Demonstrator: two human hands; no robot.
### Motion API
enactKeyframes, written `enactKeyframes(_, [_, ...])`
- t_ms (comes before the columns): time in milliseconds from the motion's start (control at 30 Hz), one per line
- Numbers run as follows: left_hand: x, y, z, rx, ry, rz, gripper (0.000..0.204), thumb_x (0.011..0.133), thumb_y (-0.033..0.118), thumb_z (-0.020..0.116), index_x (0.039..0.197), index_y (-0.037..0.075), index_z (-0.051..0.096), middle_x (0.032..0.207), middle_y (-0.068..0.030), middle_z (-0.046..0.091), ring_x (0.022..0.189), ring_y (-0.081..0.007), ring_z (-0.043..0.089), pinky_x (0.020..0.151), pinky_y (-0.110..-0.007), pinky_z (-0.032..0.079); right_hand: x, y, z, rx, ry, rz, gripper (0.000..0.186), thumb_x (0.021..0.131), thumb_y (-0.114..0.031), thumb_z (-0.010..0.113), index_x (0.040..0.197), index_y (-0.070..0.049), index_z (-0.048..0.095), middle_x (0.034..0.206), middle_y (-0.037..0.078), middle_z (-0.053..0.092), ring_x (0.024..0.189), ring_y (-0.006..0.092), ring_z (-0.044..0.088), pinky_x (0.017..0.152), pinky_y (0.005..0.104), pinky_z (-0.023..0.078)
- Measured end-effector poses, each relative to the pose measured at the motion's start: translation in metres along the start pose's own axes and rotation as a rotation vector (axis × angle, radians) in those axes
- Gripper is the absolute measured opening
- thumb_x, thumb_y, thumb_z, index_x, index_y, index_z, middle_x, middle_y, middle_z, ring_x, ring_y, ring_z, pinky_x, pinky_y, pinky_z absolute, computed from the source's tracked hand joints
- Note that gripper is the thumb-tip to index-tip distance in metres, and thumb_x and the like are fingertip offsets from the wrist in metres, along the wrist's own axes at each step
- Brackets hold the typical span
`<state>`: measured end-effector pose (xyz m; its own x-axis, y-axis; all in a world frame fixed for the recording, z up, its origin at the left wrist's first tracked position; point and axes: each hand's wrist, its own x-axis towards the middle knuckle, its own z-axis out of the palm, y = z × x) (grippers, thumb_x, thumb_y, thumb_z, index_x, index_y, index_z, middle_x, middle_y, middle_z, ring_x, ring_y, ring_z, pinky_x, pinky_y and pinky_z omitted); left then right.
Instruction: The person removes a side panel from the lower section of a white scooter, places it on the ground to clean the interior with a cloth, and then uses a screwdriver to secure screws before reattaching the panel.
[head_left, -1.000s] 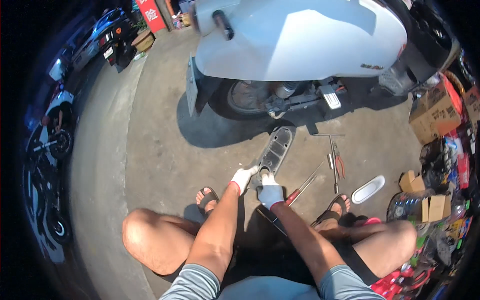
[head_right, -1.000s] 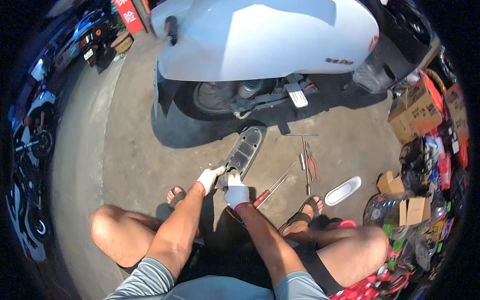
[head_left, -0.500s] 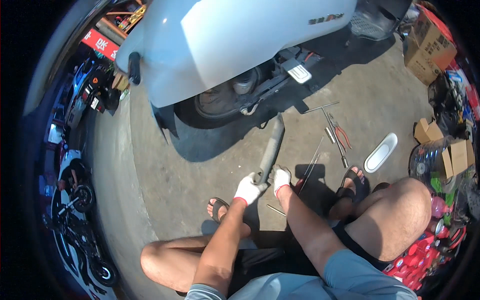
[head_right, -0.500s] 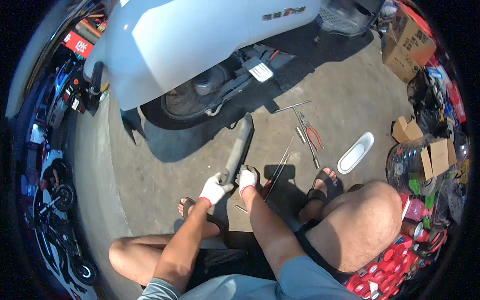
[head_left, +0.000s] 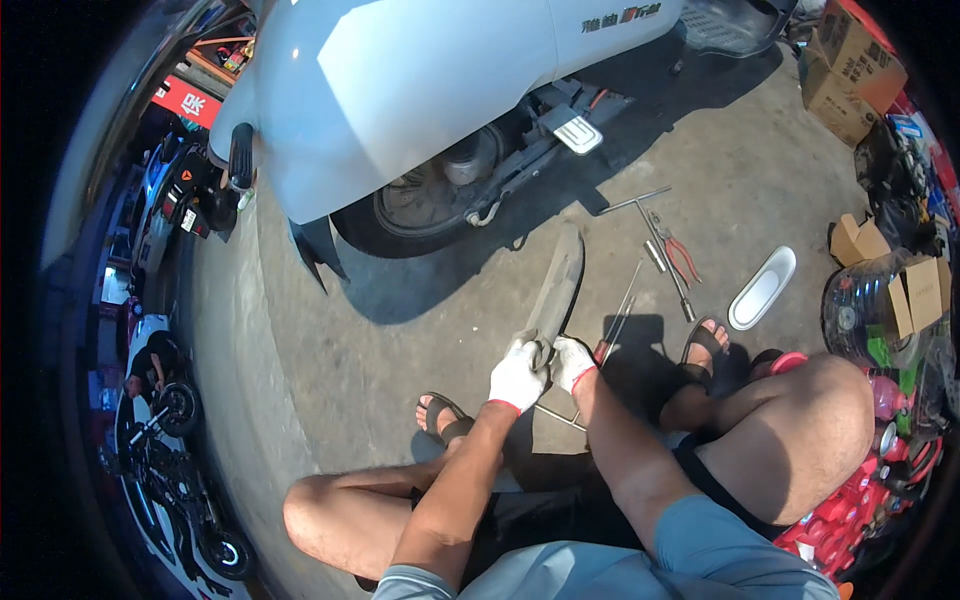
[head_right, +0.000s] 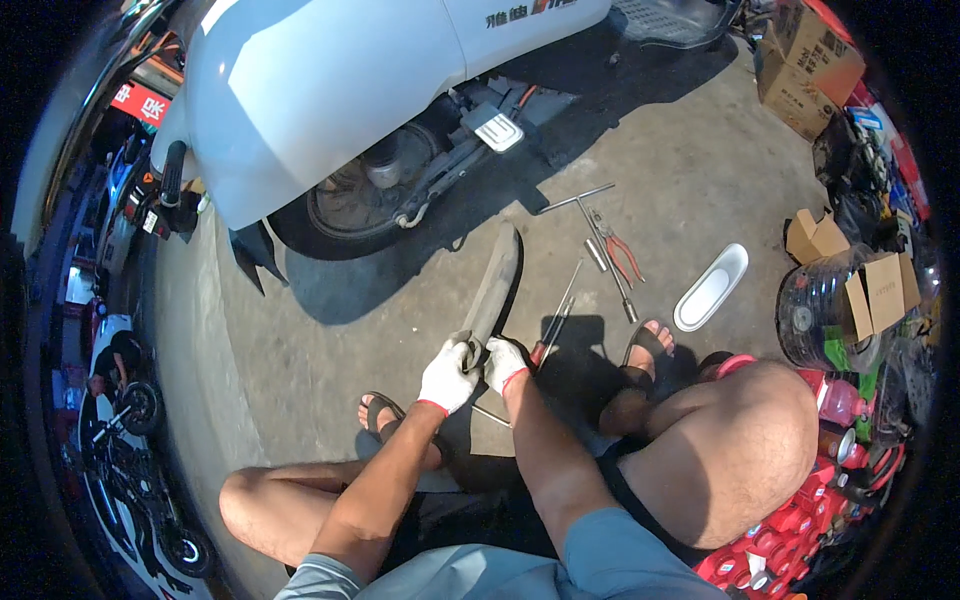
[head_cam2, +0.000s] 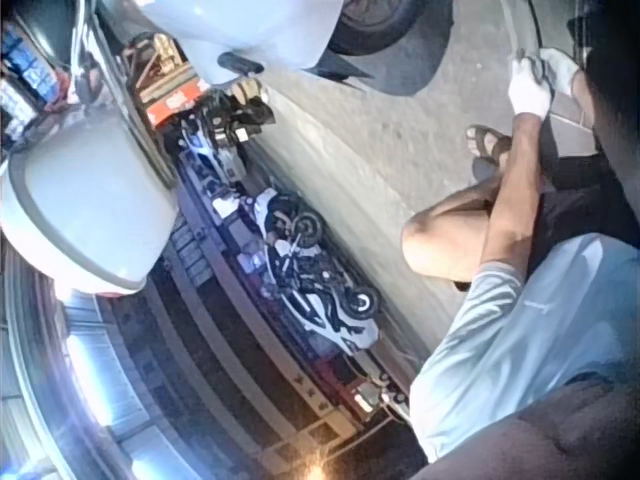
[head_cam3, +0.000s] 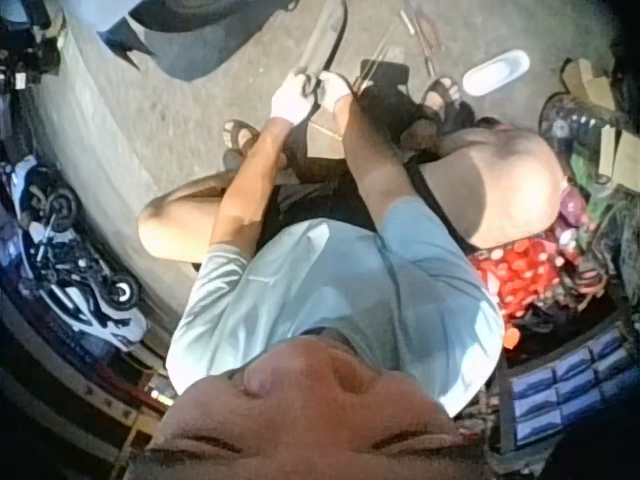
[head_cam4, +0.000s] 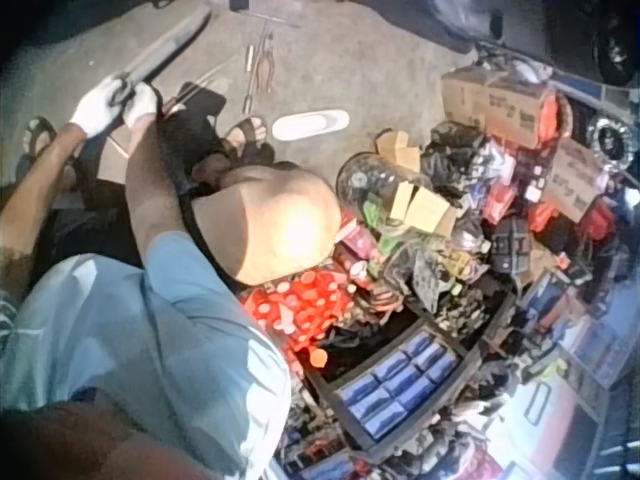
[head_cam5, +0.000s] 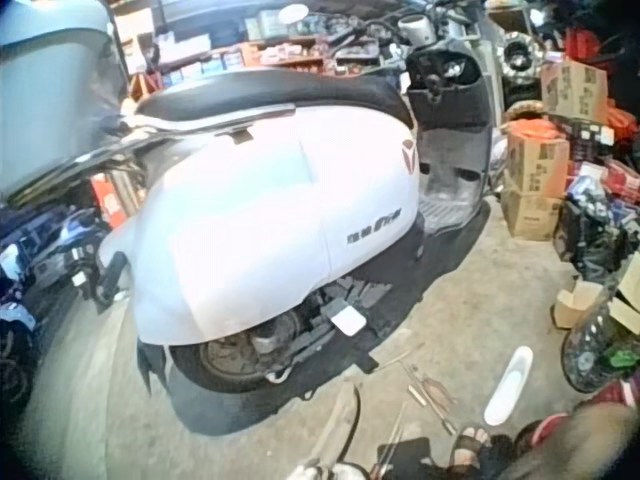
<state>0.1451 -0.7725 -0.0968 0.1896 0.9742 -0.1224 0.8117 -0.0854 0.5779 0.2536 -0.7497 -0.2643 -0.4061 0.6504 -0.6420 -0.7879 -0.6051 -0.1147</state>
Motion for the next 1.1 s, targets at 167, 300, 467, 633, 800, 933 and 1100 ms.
enactKeyframes(167, [-0.009, -0.013, -0.002, -0.025, 0.023, -0.047, 0.037, 0.078, 0.014, 0.066, 0.114, 0.004, 0.060, 0.129, -0.0163, 0.056, 0.113, -0.0368, 0.058, 0.093, -0.039, 0.049, -0.024, 0.003, 0.029, -0.083, -0.007, 0.084, 0.024, 0.091, -0.008, 0.046, 0.106, -0.006, 0.065, 0.099, 0.011, 0.070, 0.096, 0.0286, 0.065, 0.088, 0.0422, 0.050])
enactKeyframes(300, [-0.003, -0.019, -0.003, -0.004, -0.051, -0.106, 0.038, 0.078, 0.018, 0.068, 0.112, 0.004, 0.060, 0.125, -0.0182, 0.057, 0.112, -0.0368, 0.058, 0.092, -0.039, 0.049, -0.013, 0.009, 0.023, -0.101, 0.069, 0.019, 0.008, 0.088, -0.010, 0.054, 0.090, -0.011, 0.062, 0.077, 0.005, 0.062, 0.072, 0.0228, 0.057, 0.068, 0.0361, 0.045])
enactKeyframes(467, [-0.007, -0.020, -0.004, -0.035, -0.020, -0.116, 0.037, 0.077, 0.019, 0.069, 0.110, 0.005, 0.060, 0.123, -0.0197, 0.057, 0.107, -0.0388, 0.059, 0.091, -0.041, 0.049, 0.005, 0.024, 0.010, -0.431, 0.209, -0.251, 0.021, 0.086, -0.010, 0.055, 0.067, -0.016, 0.057, 0.058, 0.000, 0.049, 0.052, 0.0198, 0.048, 0.048, 0.0361, 0.038])
enactKeyframes(633, [-0.027, -0.034, -0.015, -0.022, 0.038, -0.118, 0.035, 0.077, 0.018, 0.068, 0.109, 0.006, 0.061, 0.124, -0.0196, 0.055, 0.105, -0.0401, 0.060, 0.090, -0.042, 0.050, -0.001, 0.023, 0.045, -0.326, 0.410, -0.291, 0.024, 0.093, -0.028, 0.056, 0.072, -0.017, 0.060, 0.062, 0.000, 0.056, 0.046, 0.0164, 0.050, 0.042, 0.0323, 0.036])
enactKeyframes(800, [-0.032, -0.025, -0.012, 0.185, -0.204, -0.154, 0.035, 0.077, 0.021, 0.067, 0.107, 0.004, 0.062, 0.130, -0.0184, 0.052, 0.110, -0.0401, 0.058, 0.091, -0.042, 0.050, -0.013, -0.012, 0.065, -0.636, 0.380, -0.419, 0.043, 0.093, -0.042, 0.062, 0.106, -0.001, 0.069, 0.091, 0.010, 0.070, 0.081, 0.0206, 0.060, 0.076, 0.0345, 0.046])
enactKeyframes(933, [-0.008, -0.014, -0.025, -0.137, -0.440, -0.182, 0.038, 0.083, 0.030, 0.068, 0.107, 0.000, 0.063, 0.112, -0.0215, 0.062, 0.101, -0.0344, 0.064, 0.091, -0.039, 0.049, -0.015, -0.037, 0.058, -1.152, 0.468, -0.542, 0.048, 0.087, -0.044, 0.063, 0.097, 0.003, 0.068, 0.092, 0.023, 0.070, 0.085, 0.0374, 0.067, 0.076, 0.0424, 0.049])
enactKeyframes(1100, [0.020, -0.027, -0.049, -0.408, 0.042, -0.495, 0.054, 0.089, 0.035, 0.066, 0.122, -0.007, 0.056, 0.113, -0.0201, 0.067, 0.105, -0.0248, 0.063, 0.092, -0.036, 0.048, -0.065, 0.004, 0.112, -1.548, 0.610, -0.611, 0.045, 0.085, -0.043, 0.061, 0.095, 0.000, 0.066, 0.095, 0.025, 0.067, 0.092, 0.0423, 0.065, 0.081, 0.0496, 0.051])
